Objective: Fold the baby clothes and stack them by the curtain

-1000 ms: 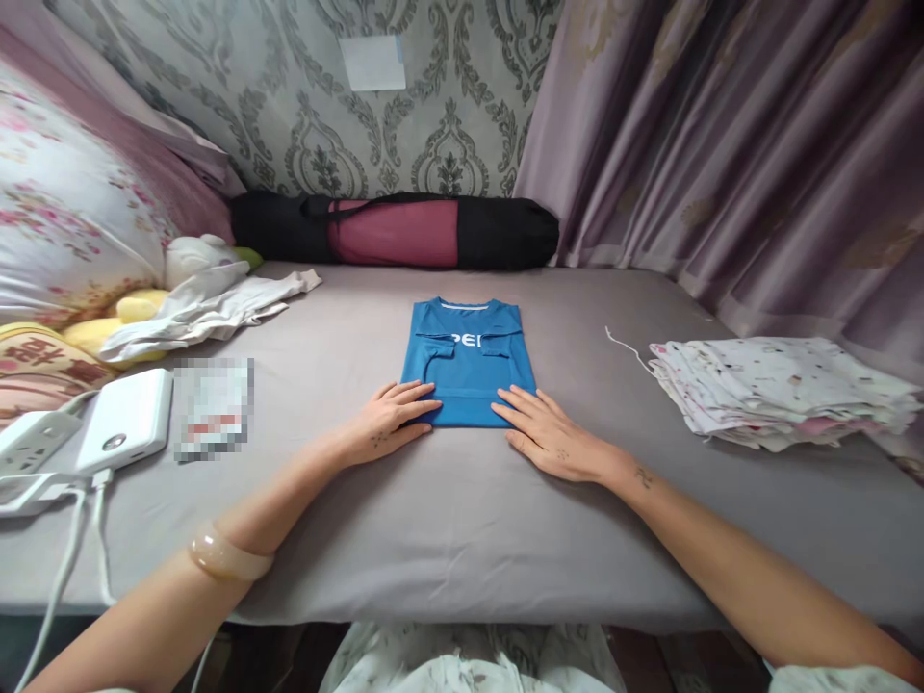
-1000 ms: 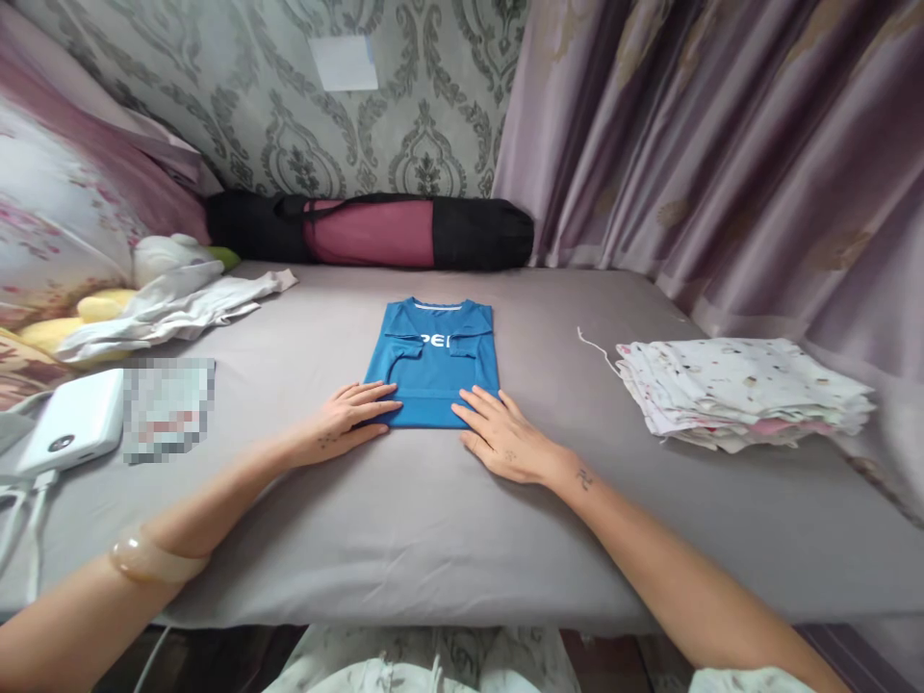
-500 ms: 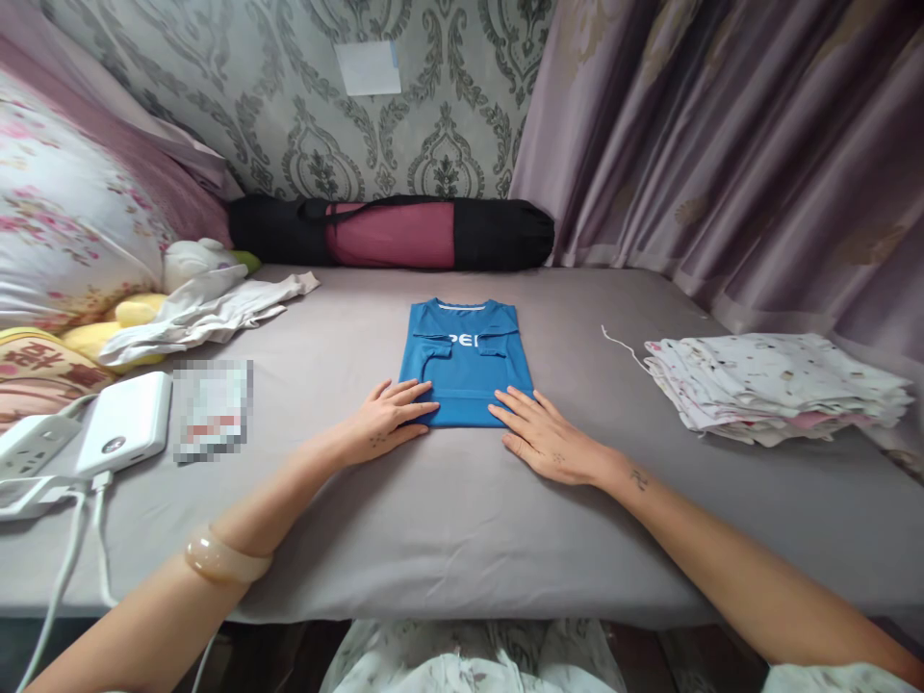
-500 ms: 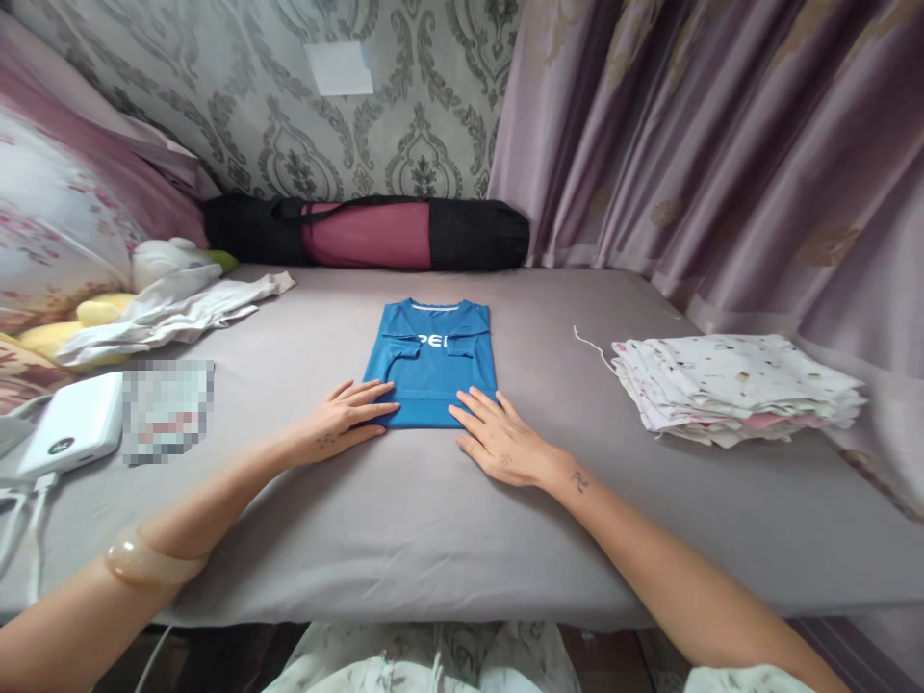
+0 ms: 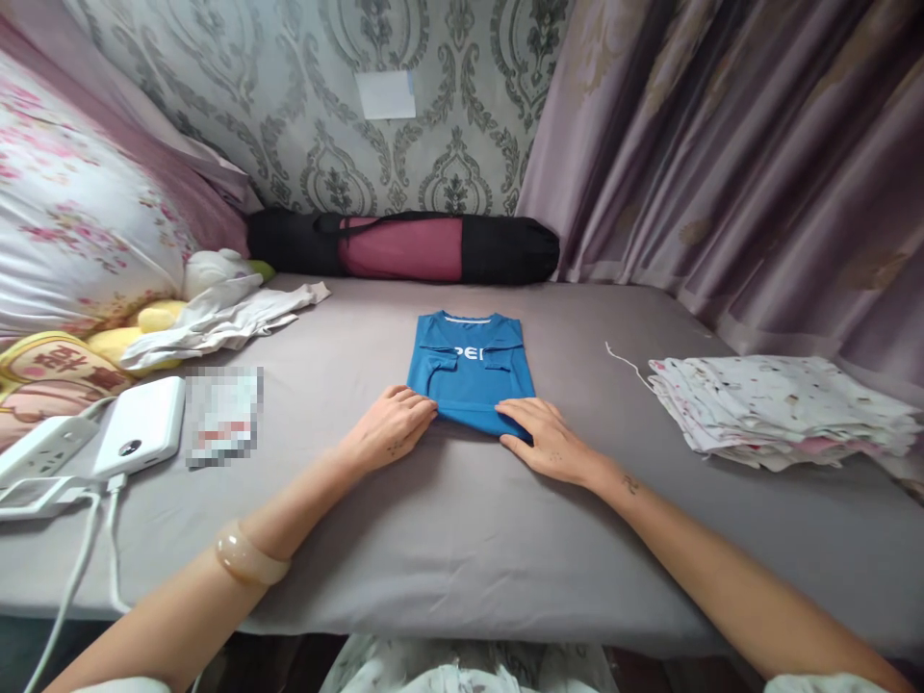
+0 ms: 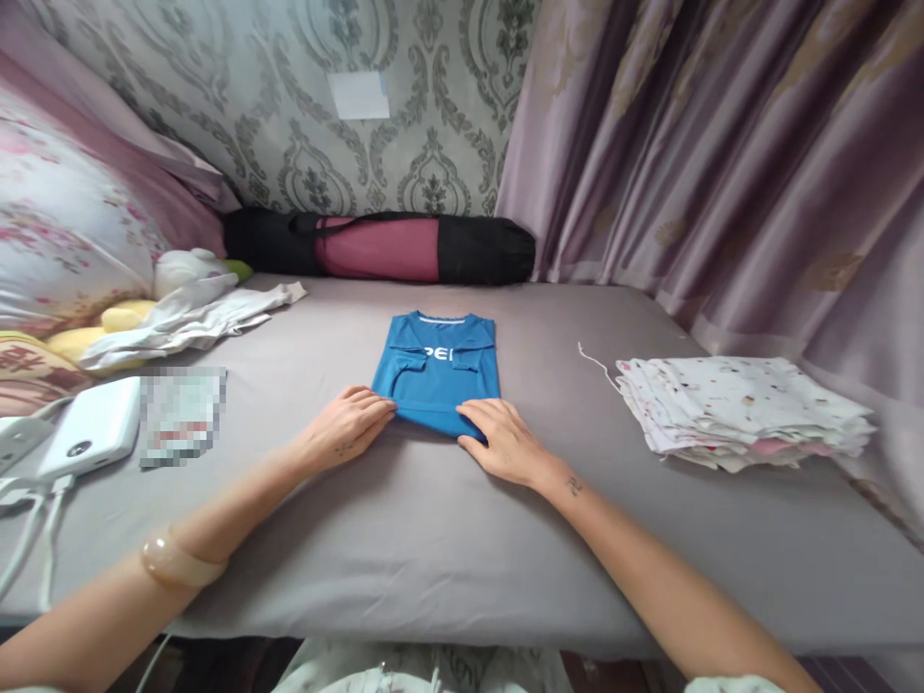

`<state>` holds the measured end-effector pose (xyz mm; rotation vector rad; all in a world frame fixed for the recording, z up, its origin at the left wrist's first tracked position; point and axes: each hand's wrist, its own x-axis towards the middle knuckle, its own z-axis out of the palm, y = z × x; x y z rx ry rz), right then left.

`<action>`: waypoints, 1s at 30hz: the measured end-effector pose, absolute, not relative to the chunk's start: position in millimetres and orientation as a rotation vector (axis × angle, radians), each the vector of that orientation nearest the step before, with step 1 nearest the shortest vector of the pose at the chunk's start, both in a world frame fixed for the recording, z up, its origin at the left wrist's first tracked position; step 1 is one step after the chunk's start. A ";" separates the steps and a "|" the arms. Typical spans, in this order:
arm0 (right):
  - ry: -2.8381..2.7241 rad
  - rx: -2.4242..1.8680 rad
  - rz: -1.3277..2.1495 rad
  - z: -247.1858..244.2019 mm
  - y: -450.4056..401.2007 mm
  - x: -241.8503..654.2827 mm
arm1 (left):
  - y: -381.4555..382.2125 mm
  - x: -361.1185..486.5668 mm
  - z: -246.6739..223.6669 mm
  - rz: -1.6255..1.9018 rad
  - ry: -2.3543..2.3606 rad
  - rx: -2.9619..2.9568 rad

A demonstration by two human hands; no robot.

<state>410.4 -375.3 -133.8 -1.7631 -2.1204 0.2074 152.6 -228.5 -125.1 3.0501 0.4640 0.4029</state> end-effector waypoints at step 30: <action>-2.151 -1.511 0.225 -155.8 -373.2 451.8 | -195.9 137.6 -143.8 0.431 0.350 2.914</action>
